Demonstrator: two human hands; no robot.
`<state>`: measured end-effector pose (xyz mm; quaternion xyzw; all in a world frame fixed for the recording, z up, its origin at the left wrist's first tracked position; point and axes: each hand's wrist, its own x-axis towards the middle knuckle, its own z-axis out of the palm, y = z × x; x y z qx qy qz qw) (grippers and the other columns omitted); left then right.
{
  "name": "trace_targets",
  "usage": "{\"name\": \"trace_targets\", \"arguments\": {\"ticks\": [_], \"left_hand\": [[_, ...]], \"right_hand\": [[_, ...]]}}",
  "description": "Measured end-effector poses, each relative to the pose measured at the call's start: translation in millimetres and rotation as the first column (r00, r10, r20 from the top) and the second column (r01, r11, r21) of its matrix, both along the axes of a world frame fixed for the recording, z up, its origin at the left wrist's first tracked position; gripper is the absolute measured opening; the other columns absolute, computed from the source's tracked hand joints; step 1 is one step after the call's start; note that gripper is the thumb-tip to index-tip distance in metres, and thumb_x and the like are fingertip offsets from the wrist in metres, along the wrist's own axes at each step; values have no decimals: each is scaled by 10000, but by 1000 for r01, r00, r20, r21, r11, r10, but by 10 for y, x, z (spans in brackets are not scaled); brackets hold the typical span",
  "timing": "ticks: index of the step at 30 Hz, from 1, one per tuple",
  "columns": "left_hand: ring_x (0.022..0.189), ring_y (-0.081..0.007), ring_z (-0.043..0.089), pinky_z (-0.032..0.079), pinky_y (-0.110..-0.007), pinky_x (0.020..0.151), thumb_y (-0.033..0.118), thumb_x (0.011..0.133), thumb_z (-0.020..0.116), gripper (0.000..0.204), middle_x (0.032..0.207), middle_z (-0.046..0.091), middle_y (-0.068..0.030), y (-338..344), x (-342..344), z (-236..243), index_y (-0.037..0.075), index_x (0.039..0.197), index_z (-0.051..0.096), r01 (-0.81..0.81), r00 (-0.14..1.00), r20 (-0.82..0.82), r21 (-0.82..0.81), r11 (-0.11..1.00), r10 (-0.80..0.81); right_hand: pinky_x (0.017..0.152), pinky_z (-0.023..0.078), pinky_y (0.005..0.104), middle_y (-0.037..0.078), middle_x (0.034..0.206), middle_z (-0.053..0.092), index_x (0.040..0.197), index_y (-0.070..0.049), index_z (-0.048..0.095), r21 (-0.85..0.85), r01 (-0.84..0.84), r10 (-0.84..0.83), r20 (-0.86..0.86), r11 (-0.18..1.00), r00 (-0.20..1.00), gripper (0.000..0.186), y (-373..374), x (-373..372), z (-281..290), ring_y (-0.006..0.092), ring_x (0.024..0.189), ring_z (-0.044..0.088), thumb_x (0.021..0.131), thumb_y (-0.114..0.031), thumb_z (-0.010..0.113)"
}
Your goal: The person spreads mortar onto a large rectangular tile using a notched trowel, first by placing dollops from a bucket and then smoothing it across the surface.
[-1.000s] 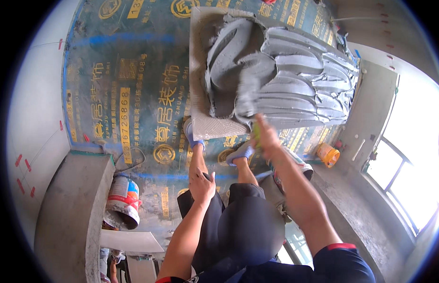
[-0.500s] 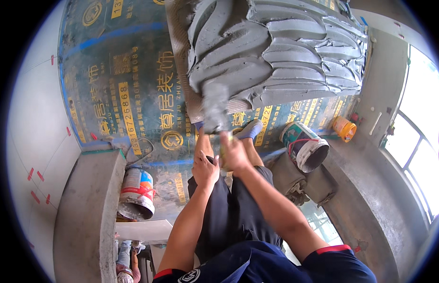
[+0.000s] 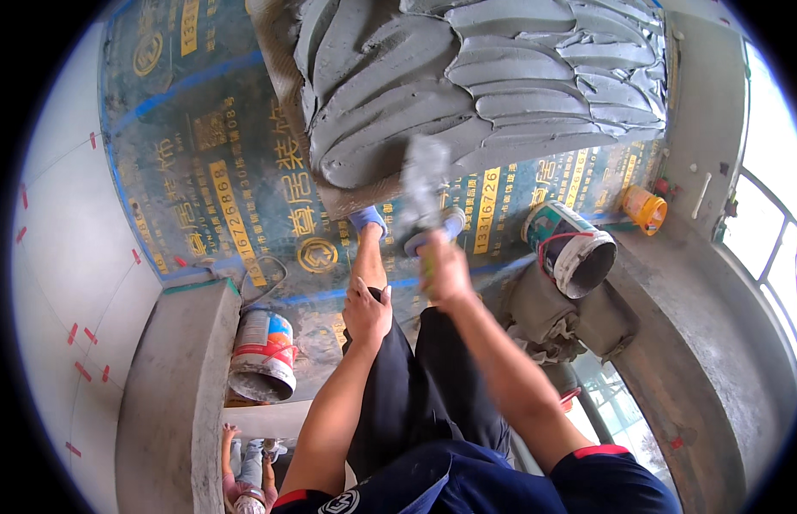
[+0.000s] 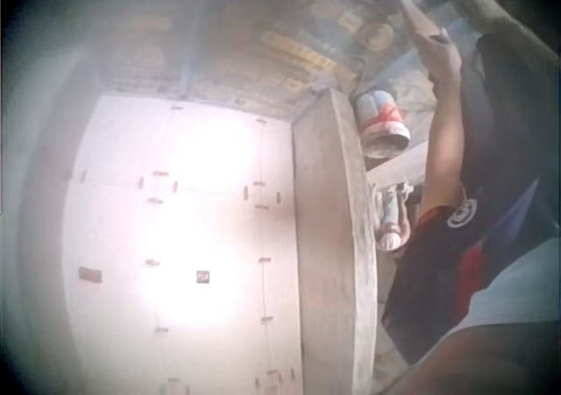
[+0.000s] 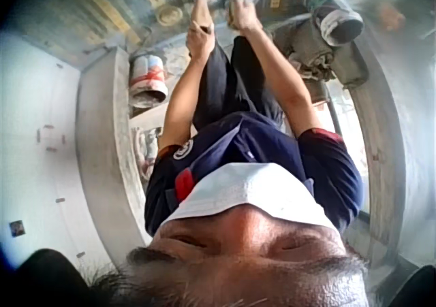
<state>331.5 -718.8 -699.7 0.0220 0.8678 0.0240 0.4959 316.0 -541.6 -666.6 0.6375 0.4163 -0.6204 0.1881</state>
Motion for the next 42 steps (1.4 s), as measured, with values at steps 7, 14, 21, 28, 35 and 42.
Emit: {"name": "trace_targets", "arguments": {"ticks": [7, 14, 21, 28, 35, 42], "left_hand": [[996, -364, 601, 506, -445, 831, 496, 882, 571, 701, 1112, 563, -218, -40, 216, -1, -13, 1336, 411, 17, 1000, -3, -65, 998, -18], [980, -375, 598, 504, -458, 817, 496, 882, 570, 697, 1069, 561, -219, 27, 576, -36, -18, 1329, 428, -23, 998, -62, -95, 995, 17], [951, -379, 592, 498, -446, 806, 468, 866, 602, 692, 1034, 551, -220, 20, 1038, -123, -35, 1310, 430, -56, 995, -86, -165, 985, 42], [981, -395, 584, 490, -480, 823, 481, 888, 576, 699, 1053, 542, -236, 83, 1355, -85, -18, 1342, 390, -211, 978, -46, -201, 957, 206], [1003, -405, 588, 493, -482, 833, 505, 893, 549, 710, 1113, 539, -253, -62, 1424, -15, -16, 1348, 390, -285, 958, -46, -257, 923, 283], [1014, -394, 591, 499, -466, 844, 508, 886, 561, 732, 1124, 548, -248, 10, 1415, -64, -20, 1362, 390, -296, 953, -17, -258, 920, 302]], "right_hand": [[698, 505, 538, 275, 768, 635, 1019, -19, 511, 307, -870, 857, 231, 386, 462, 429, -91, 75, 4, 463, 744, 639, 936, -440, 515], [590, 512, 464, 224, 708, 645, 922, -12, 544, 635, -701, 733, 300, 325, 611, 387, 1420, 616, -142, 418, 677, 648, 886, -388, 627], [612, 521, 470, 217, 739, 654, 980, -32, 575, 684, -569, 800, -36, 457, 599, 347, 1064, 757, -1382, 411, 698, 650, 756, -256, 718], [685, 533, 476, 189, 749, 658, 1079, -96, 567, 527, -834, 967, 82, 162, 240, 398, 472, 1294, -1519, 389, 711, 655, 748, -275, 699], [521, 476, 364, 111, 629, 619, 815, -11, 592, 478, -574, 719, -199, 664, 666, 142, 1286, 1291, -1114, 196, 548, 602, 790, -149, 615], [644, 498, 391, 151, 756, 662, 917, -2, 641, 315, -768, 821, -69, 557, 567, 214, 953, 727, -1013, 278, 705, 643, 783, -169, 651]]}}
